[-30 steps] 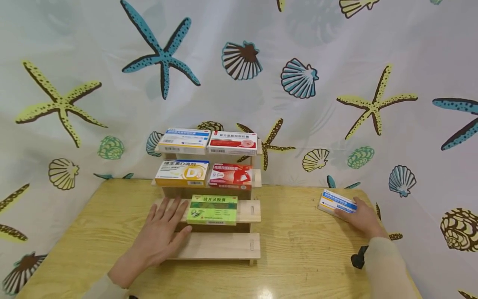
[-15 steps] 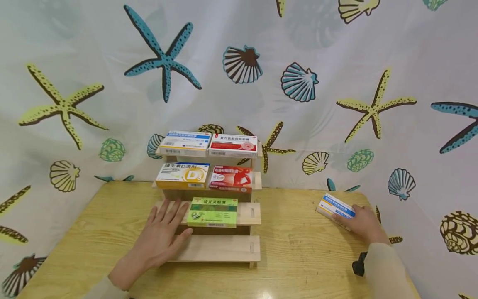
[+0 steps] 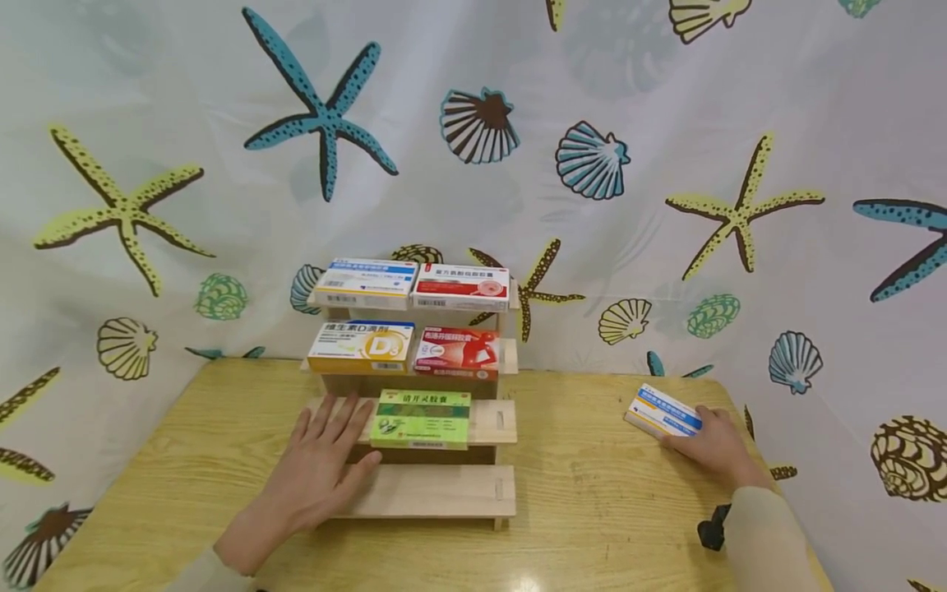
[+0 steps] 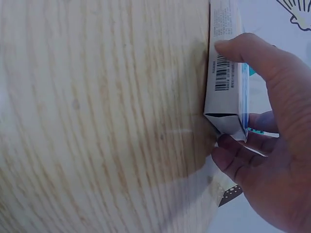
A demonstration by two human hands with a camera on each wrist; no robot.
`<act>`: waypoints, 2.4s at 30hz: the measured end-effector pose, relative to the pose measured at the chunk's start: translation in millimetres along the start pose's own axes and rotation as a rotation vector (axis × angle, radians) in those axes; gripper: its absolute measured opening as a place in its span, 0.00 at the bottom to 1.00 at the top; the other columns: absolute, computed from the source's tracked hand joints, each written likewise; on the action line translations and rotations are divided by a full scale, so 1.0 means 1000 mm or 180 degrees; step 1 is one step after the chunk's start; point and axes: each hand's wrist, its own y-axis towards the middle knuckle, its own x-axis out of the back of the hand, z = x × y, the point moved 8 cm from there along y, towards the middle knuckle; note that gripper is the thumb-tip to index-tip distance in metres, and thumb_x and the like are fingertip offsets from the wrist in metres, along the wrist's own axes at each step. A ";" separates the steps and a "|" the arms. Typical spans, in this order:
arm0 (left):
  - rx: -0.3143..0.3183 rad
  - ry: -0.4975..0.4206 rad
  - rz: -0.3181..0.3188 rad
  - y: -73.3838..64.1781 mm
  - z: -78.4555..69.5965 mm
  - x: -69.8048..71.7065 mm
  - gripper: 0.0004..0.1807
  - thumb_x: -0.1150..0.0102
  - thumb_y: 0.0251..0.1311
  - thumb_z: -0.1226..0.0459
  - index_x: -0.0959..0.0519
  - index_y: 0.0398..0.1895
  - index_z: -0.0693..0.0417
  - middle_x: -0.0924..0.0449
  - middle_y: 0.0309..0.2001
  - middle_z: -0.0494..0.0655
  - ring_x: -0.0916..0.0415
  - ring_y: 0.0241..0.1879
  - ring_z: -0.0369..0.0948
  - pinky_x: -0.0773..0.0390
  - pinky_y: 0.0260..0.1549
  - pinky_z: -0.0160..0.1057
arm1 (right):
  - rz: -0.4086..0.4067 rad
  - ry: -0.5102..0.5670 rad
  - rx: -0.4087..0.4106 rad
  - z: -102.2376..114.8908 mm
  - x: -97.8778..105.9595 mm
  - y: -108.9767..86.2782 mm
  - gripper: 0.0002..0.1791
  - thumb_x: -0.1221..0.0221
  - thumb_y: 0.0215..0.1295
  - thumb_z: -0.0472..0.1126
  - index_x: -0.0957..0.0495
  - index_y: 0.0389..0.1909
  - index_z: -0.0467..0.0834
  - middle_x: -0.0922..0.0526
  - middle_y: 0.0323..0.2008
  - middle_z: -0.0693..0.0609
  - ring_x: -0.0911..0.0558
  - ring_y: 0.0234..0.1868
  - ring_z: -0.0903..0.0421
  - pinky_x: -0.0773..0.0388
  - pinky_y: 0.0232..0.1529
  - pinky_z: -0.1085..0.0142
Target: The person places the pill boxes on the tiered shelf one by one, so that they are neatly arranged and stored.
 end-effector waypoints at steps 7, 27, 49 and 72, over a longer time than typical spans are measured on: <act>-0.0015 0.0012 -0.0021 0.000 -0.001 0.001 0.41 0.52 0.77 0.42 0.41 0.83 0.56 0.42 0.82 0.61 0.48 0.81 0.66 0.51 0.79 0.71 | 0.0008 0.0176 0.0118 0.010 0.000 -0.004 0.64 0.31 0.63 0.66 0.47 0.74 0.17 0.39 0.68 0.15 0.26 0.60 0.26 0.26 0.62 0.34; -0.0002 0.0022 -0.0030 0.001 -0.002 0.002 0.41 0.52 0.77 0.42 0.40 0.83 0.56 0.42 0.82 0.60 0.47 0.81 0.66 0.51 0.78 0.71 | -0.0333 0.0113 0.0376 0.062 0.014 -0.032 0.62 0.30 0.59 0.69 0.40 0.74 0.23 0.34 0.67 0.22 0.24 0.59 0.29 0.24 0.58 0.35; 0.0022 -0.0034 -0.0035 0.001 0.000 0.001 0.40 0.52 0.77 0.43 0.40 0.83 0.56 0.42 0.82 0.61 0.49 0.82 0.66 0.51 0.78 0.71 | -0.0301 0.0301 0.1013 0.133 0.006 -0.090 0.51 0.21 0.51 0.62 0.28 0.67 0.32 0.23 0.59 0.37 0.22 0.44 0.53 0.22 0.39 0.66; 0.0008 -0.0066 -0.0013 0.001 0.001 0.001 0.40 0.54 0.78 0.43 0.40 0.83 0.56 0.42 0.82 0.60 0.49 0.82 0.66 0.50 0.78 0.72 | -0.0124 0.0387 0.1298 0.170 -0.013 -0.129 0.52 0.21 0.49 0.65 0.26 0.67 0.35 0.22 0.61 0.45 0.22 0.49 0.57 0.19 0.47 0.67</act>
